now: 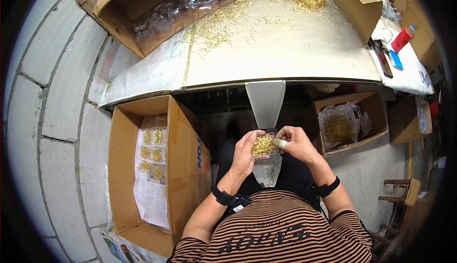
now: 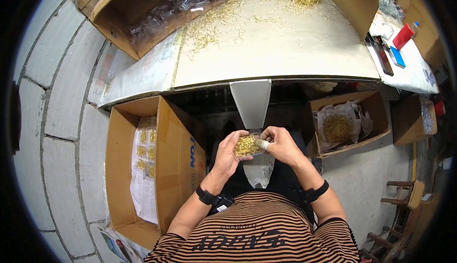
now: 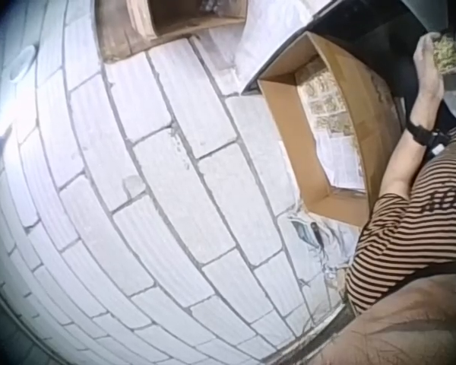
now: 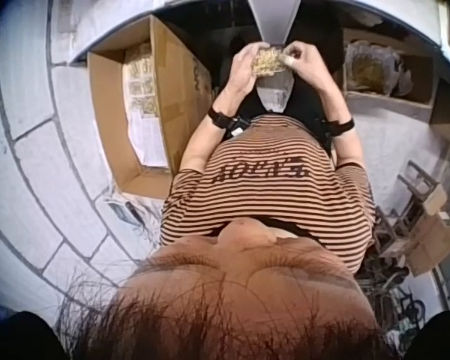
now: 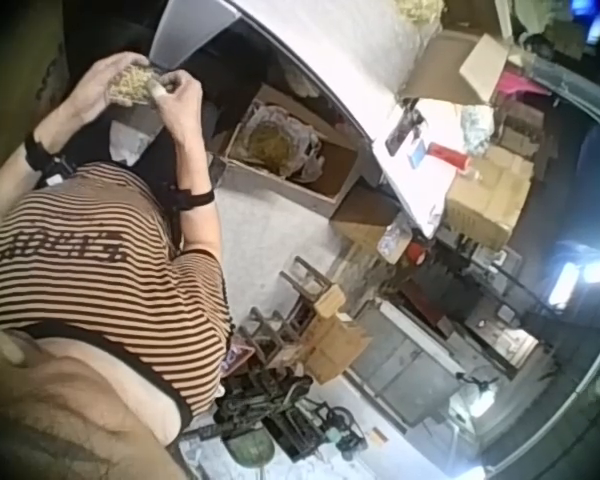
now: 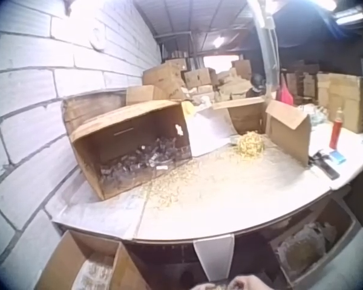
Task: Packaging small metal curtain pins into plastic bags at a workbench.
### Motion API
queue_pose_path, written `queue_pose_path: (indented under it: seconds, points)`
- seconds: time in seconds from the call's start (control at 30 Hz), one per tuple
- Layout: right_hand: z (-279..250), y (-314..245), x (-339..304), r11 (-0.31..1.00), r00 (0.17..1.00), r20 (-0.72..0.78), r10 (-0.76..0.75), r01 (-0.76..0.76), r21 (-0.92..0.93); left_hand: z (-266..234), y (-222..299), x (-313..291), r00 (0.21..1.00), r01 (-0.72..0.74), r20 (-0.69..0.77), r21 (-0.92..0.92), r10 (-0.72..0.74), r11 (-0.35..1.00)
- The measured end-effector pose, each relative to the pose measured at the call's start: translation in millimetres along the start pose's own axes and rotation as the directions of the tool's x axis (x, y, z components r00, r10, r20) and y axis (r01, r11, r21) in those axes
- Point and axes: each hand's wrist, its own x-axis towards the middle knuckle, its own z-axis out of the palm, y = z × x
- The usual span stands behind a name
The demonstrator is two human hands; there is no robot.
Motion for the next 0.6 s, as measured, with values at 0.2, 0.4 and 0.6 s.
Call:
queue_pose_path:
  seconds: [0.2, 0.4, 0.6]
  points:
    - [10.3, 12.5, 6.5, 0.999, 0.993, -0.117, -0.023, 0.027, 0.030, 1.8, -0.4, 3.9, 0.999, -0.009, -0.041, -0.020, 0.008, 1.000]
    - [13.9, 16.7, 3.1, 0.998, 0.992, -0.127, -0.002, 0.010, 0.062, -3.6, -3.9, 5.6, 0.996, 0.025, -0.085, 0.039, -0.022, 0.999]
    - [16.9, 16.0, -3.1, 0.987, 0.954, -0.254, -0.162, 0.161, -0.025, 2.6, 2.6, 7.1, 0.994, 0.012, -0.112, -0.037, -0.016, 0.999]
